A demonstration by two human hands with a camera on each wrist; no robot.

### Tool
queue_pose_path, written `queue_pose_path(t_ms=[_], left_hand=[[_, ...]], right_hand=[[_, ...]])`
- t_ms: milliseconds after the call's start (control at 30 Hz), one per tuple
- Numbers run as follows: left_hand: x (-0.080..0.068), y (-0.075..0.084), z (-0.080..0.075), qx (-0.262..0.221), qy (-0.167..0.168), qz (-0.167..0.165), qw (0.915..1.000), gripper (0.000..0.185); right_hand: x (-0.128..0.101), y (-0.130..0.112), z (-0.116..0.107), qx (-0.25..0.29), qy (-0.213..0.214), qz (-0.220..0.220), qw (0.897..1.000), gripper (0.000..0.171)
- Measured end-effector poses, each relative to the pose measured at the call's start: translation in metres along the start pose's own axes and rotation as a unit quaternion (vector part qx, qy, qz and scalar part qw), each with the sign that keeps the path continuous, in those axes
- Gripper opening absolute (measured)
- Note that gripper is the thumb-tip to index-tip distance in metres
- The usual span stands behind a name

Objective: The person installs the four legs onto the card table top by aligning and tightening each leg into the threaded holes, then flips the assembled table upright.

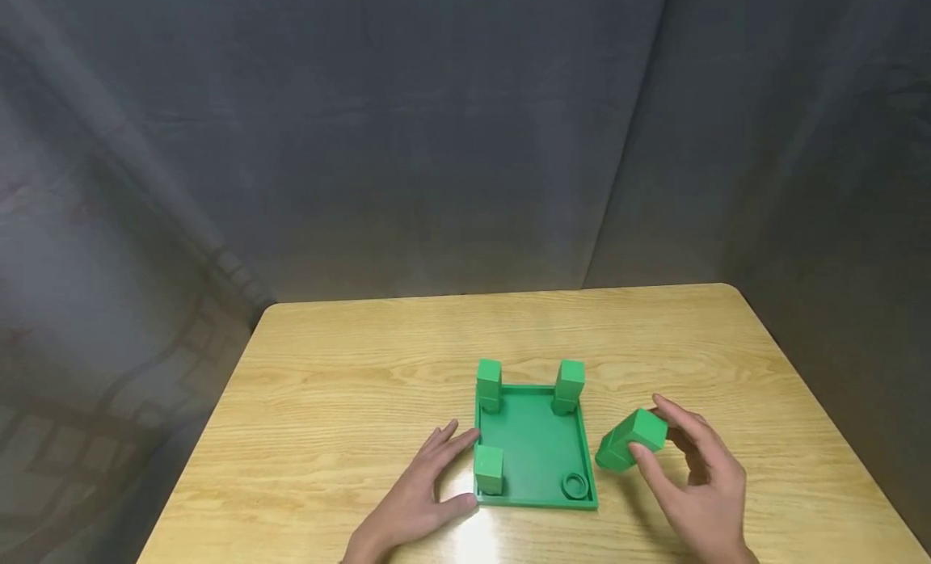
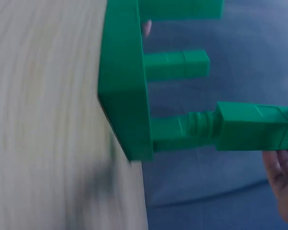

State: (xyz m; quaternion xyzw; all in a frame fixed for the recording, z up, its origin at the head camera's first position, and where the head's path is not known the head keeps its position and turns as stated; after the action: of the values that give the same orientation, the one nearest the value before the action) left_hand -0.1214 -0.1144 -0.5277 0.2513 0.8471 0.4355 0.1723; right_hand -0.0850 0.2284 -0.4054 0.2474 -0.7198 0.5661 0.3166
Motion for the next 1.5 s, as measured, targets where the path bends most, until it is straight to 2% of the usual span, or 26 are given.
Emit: queue_pose_path(t_ms=[133, 467, 800, 1000, 1200, 1333, 1500], left_hand=[[0.0, 0.0, 0.0, -0.001, 0.001, 0.003, 1.0, 0.08], [0.0, 0.0, -0.001, 0.0, 0.001, 0.002, 1.0, 0.079], [-0.001, 0.0, -0.001, 0.001, -0.005, -0.005, 1.0, 0.079], [-0.001, 0.0, -0.001, -0.003, -0.004, -0.005, 1.0, 0.079], [-0.001, 0.001, -0.001, -0.001, -0.001, -0.003, 1.0, 0.079], [-0.001, 0.001, -0.001, 0.001, 0.003, 0.003, 1.0, 0.079], [-0.001, 0.0, 0.0, -0.006, 0.001, 0.002, 1.0, 0.081]], right_hand=[[-0.004, -0.002, 0.015, 0.034, -0.008, -0.002, 0.999, 0.061], [-0.017, 0.001, 0.034, 0.032, -0.039, 0.006, 0.999, 0.054], [-0.023, 0.003, 0.047, -0.036, -0.099, -0.017, 0.994, 0.052], [-0.022, -0.001, 0.053, -0.05, -0.121, -0.063, 0.989, 0.05], [-0.023, 0.001, 0.05, -0.084, -0.138, -0.035, 0.986, 0.049], [-0.023, 0.002, 0.047, -0.08, -0.16, -0.016, 0.984, 0.036], [-0.024, 0.002, 0.045, -0.084, -0.176, 0.006, 0.981, 0.051]])
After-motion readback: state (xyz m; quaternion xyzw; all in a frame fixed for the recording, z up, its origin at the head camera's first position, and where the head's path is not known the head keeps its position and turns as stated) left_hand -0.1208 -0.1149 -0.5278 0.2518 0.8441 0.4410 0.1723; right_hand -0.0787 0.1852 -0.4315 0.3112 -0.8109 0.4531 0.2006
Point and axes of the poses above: each hand's wrist, its own x-axis towards the middle knuckle, its own z-axis out of the palm, y = z × x, the point moved 8 cm from there along x, towards the middle knuckle, and after that the axes turned 8 degrees about -y, right-handed, at the moved point
